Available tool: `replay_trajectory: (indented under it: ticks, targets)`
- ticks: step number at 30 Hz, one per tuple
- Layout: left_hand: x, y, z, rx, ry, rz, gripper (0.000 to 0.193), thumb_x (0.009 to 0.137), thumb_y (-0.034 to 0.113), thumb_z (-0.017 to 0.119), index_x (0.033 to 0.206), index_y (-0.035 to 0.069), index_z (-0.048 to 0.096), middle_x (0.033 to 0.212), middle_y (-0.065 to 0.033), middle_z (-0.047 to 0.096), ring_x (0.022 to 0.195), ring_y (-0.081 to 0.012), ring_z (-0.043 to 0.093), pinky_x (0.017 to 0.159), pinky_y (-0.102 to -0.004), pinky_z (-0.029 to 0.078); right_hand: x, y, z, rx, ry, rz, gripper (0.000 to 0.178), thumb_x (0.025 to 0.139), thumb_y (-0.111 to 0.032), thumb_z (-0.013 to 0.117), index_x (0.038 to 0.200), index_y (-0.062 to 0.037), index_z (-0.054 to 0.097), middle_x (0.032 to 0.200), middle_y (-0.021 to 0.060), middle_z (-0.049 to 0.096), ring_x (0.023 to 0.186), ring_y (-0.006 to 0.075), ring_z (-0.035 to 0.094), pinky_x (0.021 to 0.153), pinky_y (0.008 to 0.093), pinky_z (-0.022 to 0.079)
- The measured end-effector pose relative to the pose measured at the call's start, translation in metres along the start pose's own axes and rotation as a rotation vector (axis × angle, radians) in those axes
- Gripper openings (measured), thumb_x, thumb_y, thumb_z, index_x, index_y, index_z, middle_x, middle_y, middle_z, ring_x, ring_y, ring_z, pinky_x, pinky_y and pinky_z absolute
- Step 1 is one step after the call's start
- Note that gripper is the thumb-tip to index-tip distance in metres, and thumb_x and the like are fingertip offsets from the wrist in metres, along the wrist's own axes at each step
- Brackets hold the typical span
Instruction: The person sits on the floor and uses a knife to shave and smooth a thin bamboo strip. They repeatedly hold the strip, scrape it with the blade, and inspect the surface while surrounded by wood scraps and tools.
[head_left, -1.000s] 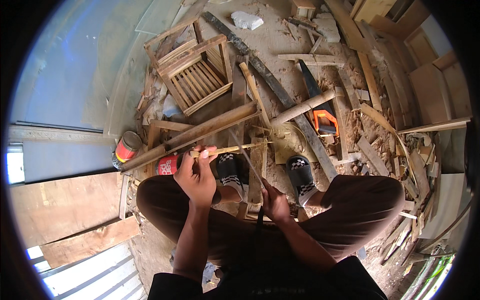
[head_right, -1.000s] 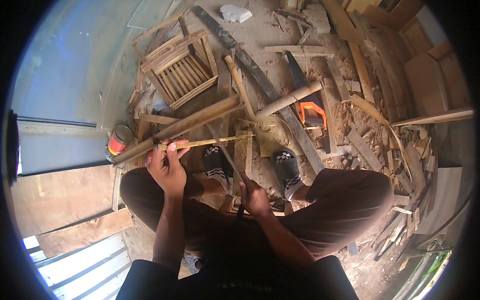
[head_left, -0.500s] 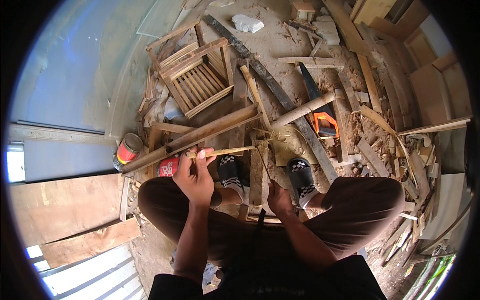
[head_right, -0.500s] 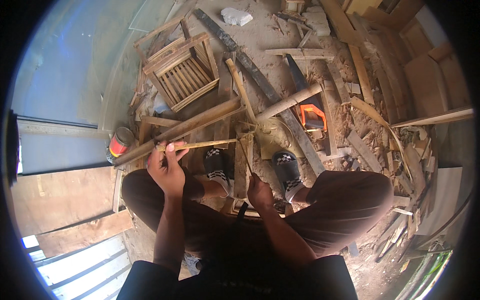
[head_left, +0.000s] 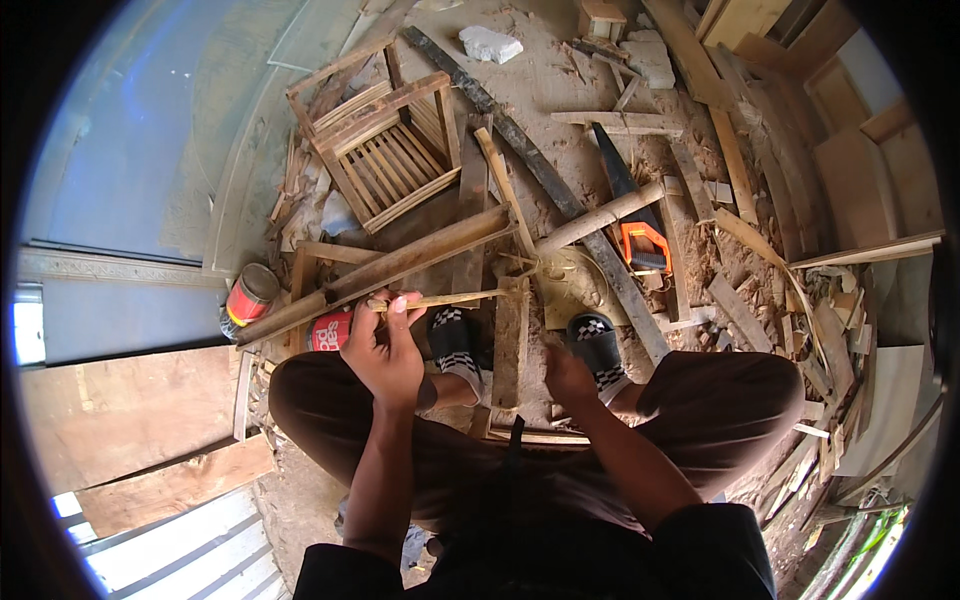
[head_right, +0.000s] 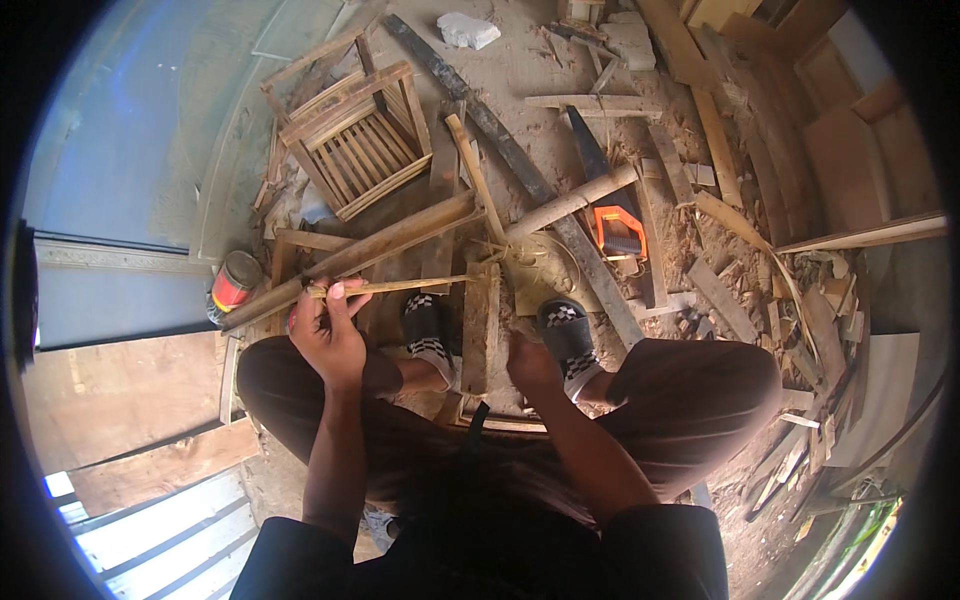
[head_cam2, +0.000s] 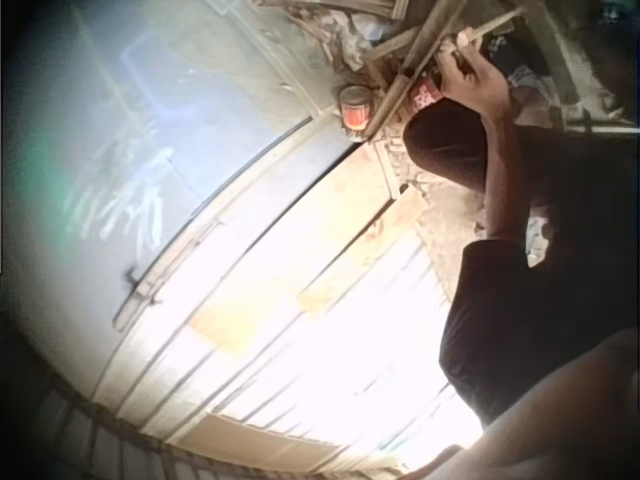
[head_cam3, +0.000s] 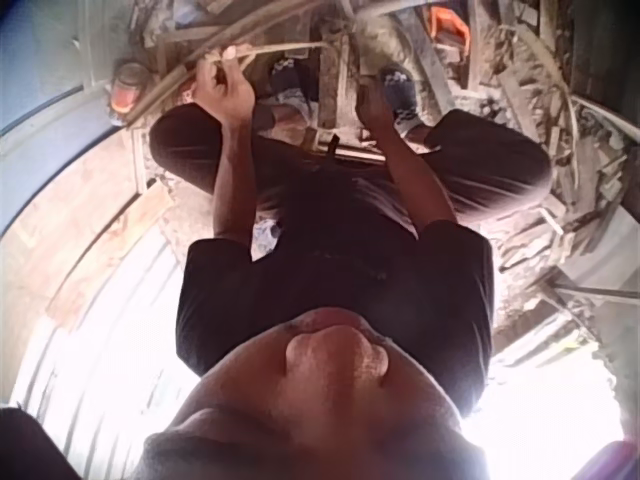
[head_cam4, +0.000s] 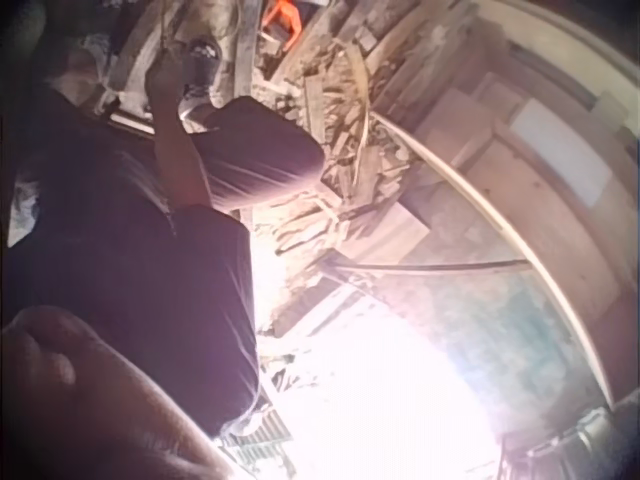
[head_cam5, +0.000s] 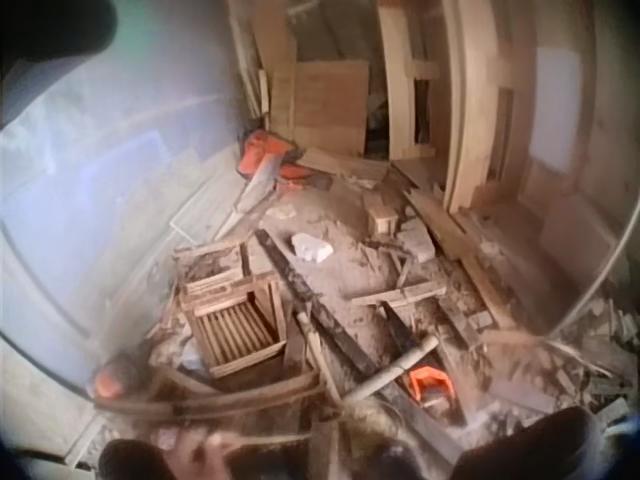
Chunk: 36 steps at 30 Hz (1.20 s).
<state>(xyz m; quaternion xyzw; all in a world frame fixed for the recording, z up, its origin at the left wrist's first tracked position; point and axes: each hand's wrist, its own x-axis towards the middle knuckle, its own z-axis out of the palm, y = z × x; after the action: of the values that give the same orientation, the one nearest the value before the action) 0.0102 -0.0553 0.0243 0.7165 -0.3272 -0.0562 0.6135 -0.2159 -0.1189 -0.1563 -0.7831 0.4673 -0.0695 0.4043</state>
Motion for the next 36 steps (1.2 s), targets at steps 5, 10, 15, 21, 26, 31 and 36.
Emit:
replay_trajectory:
  ticks: [5, 10, 15, 21, 26, 31, 36]
  targets:
    - [0.003, -0.001, -0.001, -0.037, -0.004, -0.021, 0.015, 0.103, 0.002, 0.055, 0.106, -0.012, 0.060, 0.097, -0.0148, 0.071, 0.089, -0.0174, 0.070, 0.077, -0.0339, 0.066, -0.008, 0.007, 0.008, 0.083, 0.012, -0.106, 0.031, 0.103, -0.024, 0.055, 0.126, -0.0072, 0.066, 0.084, 0.0275, 0.069, 0.080, 0.0477, 0.068, 0.072, 0.0555, 0.055]
    - [0.001, -0.001, 0.000, -0.051, 0.007, -0.030, 0.015, 0.103, 0.003, 0.056, 0.106, -0.012, 0.061, 0.097, -0.0143, 0.070, 0.089, -0.0177, 0.070, 0.078, -0.0342, 0.066, -0.005, 0.024, 0.015, -0.100, -0.048, 0.056, 0.034, 0.105, -0.030, 0.051, 0.125, -0.0072, 0.064, 0.086, 0.0266, 0.069, 0.083, 0.0452, 0.069, 0.072, 0.0555, 0.054]
    - [0.000, -0.004, -0.007, -0.042, 0.021, -0.031, 0.015, 0.103, 0.003, 0.056, 0.105, -0.011, 0.062, 0.098, -0.0138, 0.070, 0.090, -0.0177, 0.070, 0.077, -0.0341, 0.066, -0.010, 0.012, 0.006, 0.084, -0.061, -0.051, 0.036, 0.106, -0.034, 0.046, 0.110, -0.0046, 0.066, 0.087, 0.0281, 0.069, 0.085, 0.0494, 0.068, 0.079, 0.0602, 0.052]
    - [0.008, -0.006, -0.010, -0.028, 0.045, -0.020, 0.014, 0.102, 0.002, 0.057, 0.102, -0.010, 0.062, 0.096, -0.0133, 0.070, 0.088, -0.0172, 0.070, 0.076, -0.0338, 0.066, -0.004, 0.022, 0.015, 0.022, -0.095, 0.032, 0.038, 0.105, -0.034, 0.049, 0.113, -0.0035, 0.069, 0.092, 0.0288, 0.070, 0.091, 0.0515, 0.067, 0.084, 0.0590, 0.053]
    - [0.003, -0.003, 0.003, -0.070, 0.014, -0.033, 0.013, 0.102, 0.002, 0.057, 0.101, -0.010, 0.061, 0.095, -0.0135, 0.070, 0.087, -0.0165, 0.071, 0.075, -0.0333, 0.066, 0.006, 0.062, 0.024, -0.013, -0.061, 0.150, 0.039, 0.105, -0.035, 0.049, 0.116, -0.0045, 0.071, 0.096, 0.0300, 0.070, 0.092, 0.0510, 0.067, 0.083, 0.0586, 0.053]
    - [-0.001, -0.008, -0.008, 0.005, -0.018, 0.005, 0.014, 0.104, 0.005, 0.054, 0.105, -0.009, 0.056, 0.095, -0.0155, 0.070, 0.088, -0.0201, 0.071, 0.074, -0.0357, 0.067, -0.001, -0.023, -0.013, 0.147, -0.117, 0.002, 0.039, 0.106, -0.033, 0.049, 0.117, -0.0019, 0.069, 0.094, 0.0310, 0.068, 0.092, 0.0491, 0.067, 0.080, 0.0556, 0.053]
    - [0.000, -0.009, -0.009, 0.009, -0.021, 0.011, 0.015, 0.105, 0.007, 0.052, 0.105, -0.008, 0.053, 0.095, -0.0183, 0.069, 0.090, -0.0229, 0.072, 0.075, -0.0377, 0.068, -0.020, -0.072, -0.023, 0.459, -0.010, -0.250, 0.043, 0.107, -0.038, 0.048, 0.126, -0.0049, 0.068, 0.094, 0.0296, 0.070, 0.095, 0.0466, 0.068, 0.081, 0.0522, 0.055]
